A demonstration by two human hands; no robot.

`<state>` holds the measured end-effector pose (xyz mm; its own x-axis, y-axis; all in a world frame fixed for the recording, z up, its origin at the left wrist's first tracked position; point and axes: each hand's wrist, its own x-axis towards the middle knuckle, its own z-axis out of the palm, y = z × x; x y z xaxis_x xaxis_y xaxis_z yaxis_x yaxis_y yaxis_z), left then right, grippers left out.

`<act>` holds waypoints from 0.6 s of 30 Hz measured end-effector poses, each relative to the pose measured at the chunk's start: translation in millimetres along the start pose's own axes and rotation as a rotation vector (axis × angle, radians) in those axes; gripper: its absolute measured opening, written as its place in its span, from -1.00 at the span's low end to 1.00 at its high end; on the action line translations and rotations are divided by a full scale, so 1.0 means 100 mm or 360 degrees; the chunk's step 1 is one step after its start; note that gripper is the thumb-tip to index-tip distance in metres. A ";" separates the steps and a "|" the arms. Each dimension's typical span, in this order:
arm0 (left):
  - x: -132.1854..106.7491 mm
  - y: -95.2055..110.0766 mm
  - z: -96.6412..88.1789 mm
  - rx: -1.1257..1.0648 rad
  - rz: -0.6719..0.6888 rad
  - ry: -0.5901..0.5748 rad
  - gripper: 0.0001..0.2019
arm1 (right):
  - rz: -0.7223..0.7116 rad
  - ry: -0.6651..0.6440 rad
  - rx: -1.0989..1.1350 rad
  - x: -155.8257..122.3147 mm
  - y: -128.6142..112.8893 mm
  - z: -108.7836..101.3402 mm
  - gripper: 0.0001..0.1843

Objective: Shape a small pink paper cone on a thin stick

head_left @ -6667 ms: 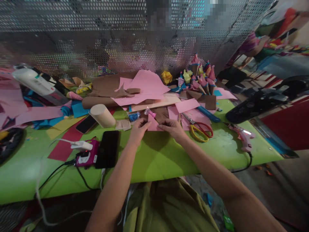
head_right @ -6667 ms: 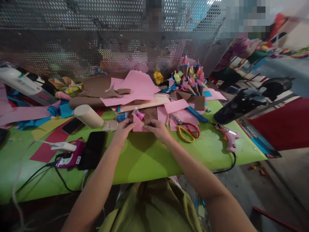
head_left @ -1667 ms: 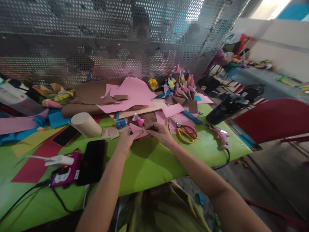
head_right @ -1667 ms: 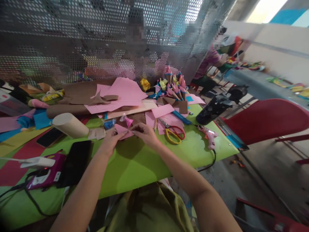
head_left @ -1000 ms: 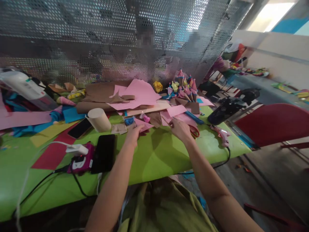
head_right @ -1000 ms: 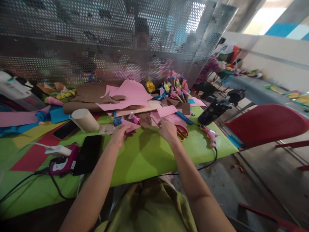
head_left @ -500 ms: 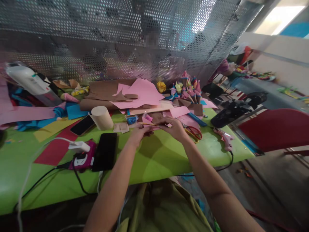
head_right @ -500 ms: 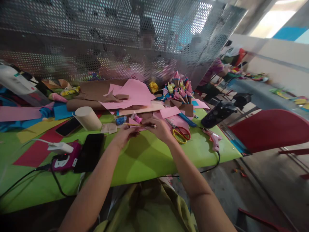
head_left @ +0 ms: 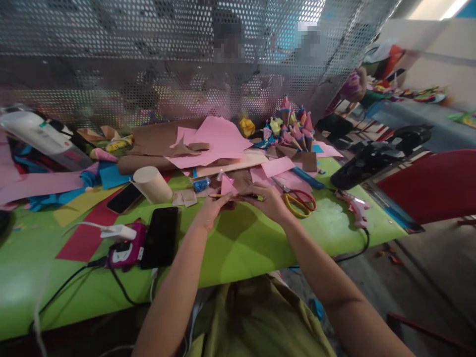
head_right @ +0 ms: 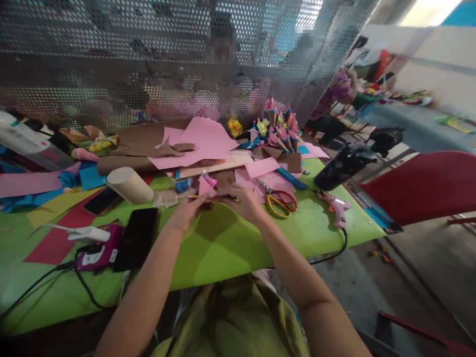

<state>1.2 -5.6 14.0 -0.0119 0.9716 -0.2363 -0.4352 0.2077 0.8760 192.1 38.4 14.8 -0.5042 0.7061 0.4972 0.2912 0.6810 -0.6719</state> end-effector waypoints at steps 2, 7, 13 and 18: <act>0.02 -0.01 -0.01 -0.0018 -0.0021 0.0056 -0.71 | -0.0031 0.0000 0.0001 0.00 -0.01 -0.01 -0.77; 0.03 0.02 -0.01 -0.0074 -0.0104 0.0138 -0.81 | -0.0159 -0.0040 -0.0051 -0.01 0.01 -0.02 -0.66; 0.02 0.04 0.02 -0.0115 -0.0167 0.0195 -0.92 | -0.0234 0.0015 -0.0198 -0.02 0.03 -0.01 -0.69; 0.00 0.04 0.03 -0.0138 -0.0193 0.0177 -0.93 | -0.0282 0.0033 -0.0246 -0.02 0.03 0.00 -0.74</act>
<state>2.6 -4.1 18.7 -0.0521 0.9205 -0.3873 -0.5156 0.3073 0.7998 193.7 38.9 11.8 -0.5420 0.5758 0.6121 0.3215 0.8150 -0.4820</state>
